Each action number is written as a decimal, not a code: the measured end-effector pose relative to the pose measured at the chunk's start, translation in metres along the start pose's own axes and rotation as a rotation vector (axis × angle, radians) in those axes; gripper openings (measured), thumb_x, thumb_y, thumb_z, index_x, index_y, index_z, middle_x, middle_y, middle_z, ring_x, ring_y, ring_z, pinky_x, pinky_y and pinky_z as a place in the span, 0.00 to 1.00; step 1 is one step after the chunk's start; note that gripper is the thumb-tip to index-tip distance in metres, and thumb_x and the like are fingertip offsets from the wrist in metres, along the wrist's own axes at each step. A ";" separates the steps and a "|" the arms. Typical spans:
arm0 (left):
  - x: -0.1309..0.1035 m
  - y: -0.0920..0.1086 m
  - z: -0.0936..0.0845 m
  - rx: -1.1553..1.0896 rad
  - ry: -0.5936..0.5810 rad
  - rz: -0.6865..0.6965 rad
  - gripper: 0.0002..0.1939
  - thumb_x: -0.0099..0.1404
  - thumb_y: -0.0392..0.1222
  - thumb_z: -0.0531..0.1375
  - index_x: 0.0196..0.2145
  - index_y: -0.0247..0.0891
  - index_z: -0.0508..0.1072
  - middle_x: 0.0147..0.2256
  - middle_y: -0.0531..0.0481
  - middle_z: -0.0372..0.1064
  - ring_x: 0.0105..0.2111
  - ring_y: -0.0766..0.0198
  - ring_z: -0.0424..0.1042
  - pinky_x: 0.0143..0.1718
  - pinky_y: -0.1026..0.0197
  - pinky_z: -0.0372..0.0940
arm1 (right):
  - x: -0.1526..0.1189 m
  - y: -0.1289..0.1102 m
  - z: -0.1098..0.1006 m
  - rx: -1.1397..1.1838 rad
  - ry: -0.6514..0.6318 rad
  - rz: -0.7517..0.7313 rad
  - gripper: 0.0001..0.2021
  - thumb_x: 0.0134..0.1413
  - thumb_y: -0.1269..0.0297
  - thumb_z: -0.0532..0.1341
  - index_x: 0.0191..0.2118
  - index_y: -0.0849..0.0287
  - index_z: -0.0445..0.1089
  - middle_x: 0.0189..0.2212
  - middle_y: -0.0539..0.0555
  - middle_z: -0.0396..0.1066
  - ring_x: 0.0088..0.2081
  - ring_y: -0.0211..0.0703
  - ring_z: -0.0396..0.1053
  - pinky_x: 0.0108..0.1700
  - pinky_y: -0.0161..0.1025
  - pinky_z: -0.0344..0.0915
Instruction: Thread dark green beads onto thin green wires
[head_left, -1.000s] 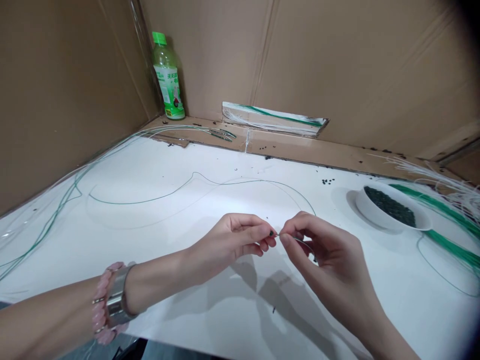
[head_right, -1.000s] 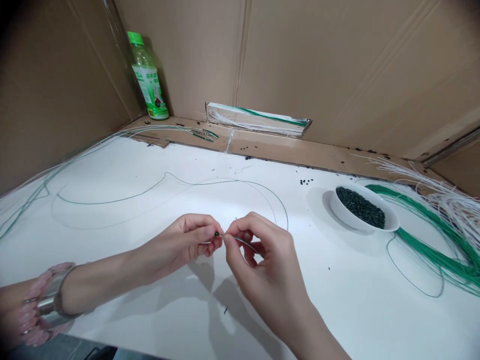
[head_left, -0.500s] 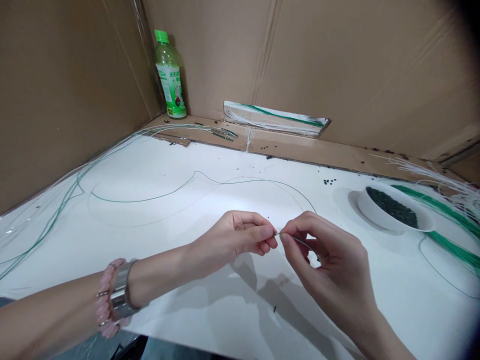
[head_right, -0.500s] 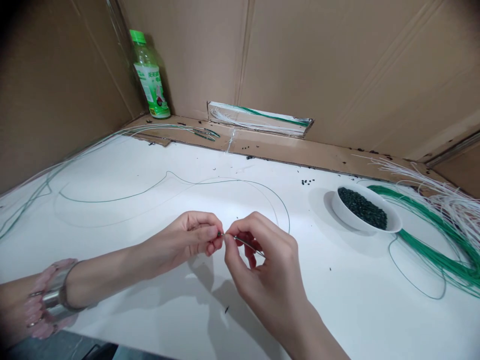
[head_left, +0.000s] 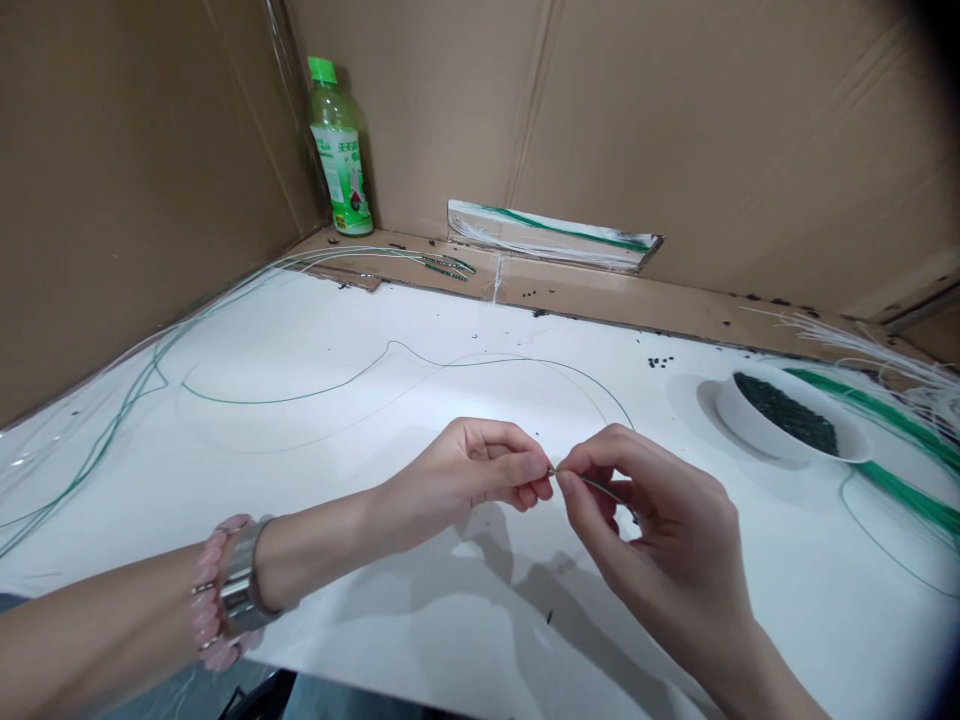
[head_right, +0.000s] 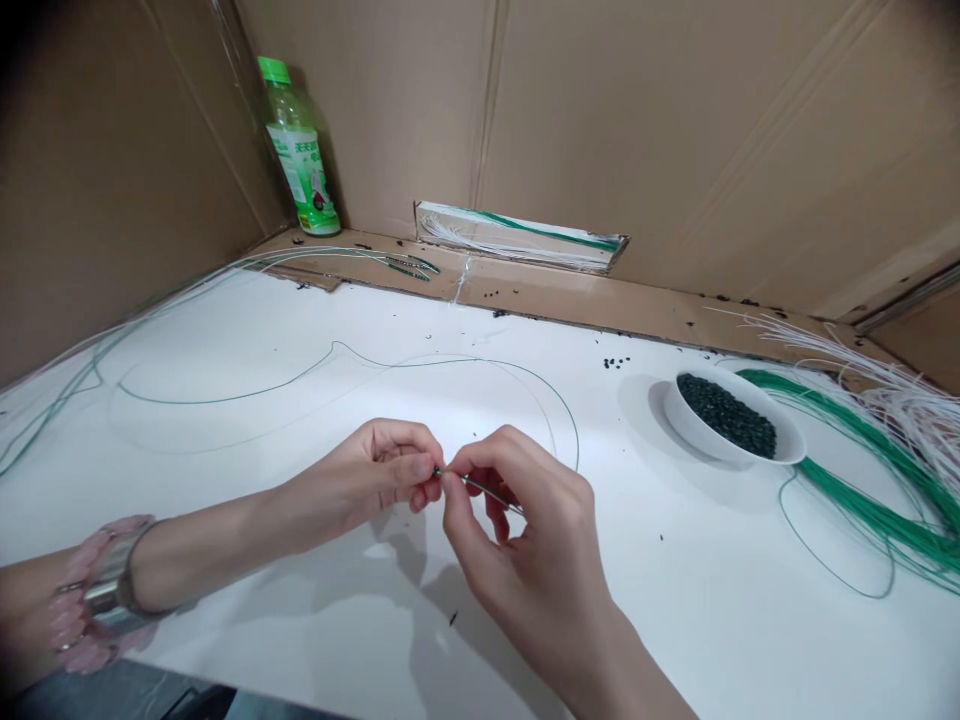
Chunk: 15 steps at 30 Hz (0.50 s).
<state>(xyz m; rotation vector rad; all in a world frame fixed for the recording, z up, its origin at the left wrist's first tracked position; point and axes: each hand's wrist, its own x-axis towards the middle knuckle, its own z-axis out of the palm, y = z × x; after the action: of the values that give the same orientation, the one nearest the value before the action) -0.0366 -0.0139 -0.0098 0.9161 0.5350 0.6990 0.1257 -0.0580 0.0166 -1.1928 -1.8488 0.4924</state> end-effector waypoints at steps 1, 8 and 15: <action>0.000 0.000 0.000 0.008 0.007 0.004 0.09 0.57 0.43 0.64 0.27 0.34 0.74 0.24 0.53 0.69 0.24 0.74 0.64 0.31 0.69 0.59 | 0.000 0.000 0.000 -0.014 0.007 -0.010 0.06 0.50 0.76 0.57 0.28 0.58 0.65 0.23 0.49 0.66 0.22 0.33 0.60 0.20 0.31 0.59; -0.001 -0.001 0.000 0.107 0.059 0.062 0.09 0.57 0.43 0.64 0.26 0.34 0.74 0.23 0.53 0.69 0.24 0.72 0.65 0.31 0.68 0.61 | -0.003 0.001 0.002 -0.061 0.050 -0.069 0.06 0.49 0.77 0.58 0.27 0.59 0.65 0.21 0.49 0.64 0.20 0.31 0.55 0.19 0.31 0.57; -0.003 0.005 0.008 0.198 0.159 0.153 0.05 0.58 0.39 0.63 0.27 0.35 0.77 0.24 0.53 0.71 0.26 0.71 0.68 0.31 0.68 0.64 | 0.000 0.001 0.005 0.023 0.091 -0.009 0.07 0.49 0.76 0.59 0.25 0.58 0.64 0.19 0.48 0.64 0.20 0.31 0.56 0.18 0.31 0.56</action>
<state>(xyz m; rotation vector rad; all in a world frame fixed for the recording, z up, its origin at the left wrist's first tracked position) -0.0348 -0.0185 -0.0014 1.1000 0.6890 0.8732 0.1219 -0.0572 0.0133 -1.1726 -1.7658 0.4458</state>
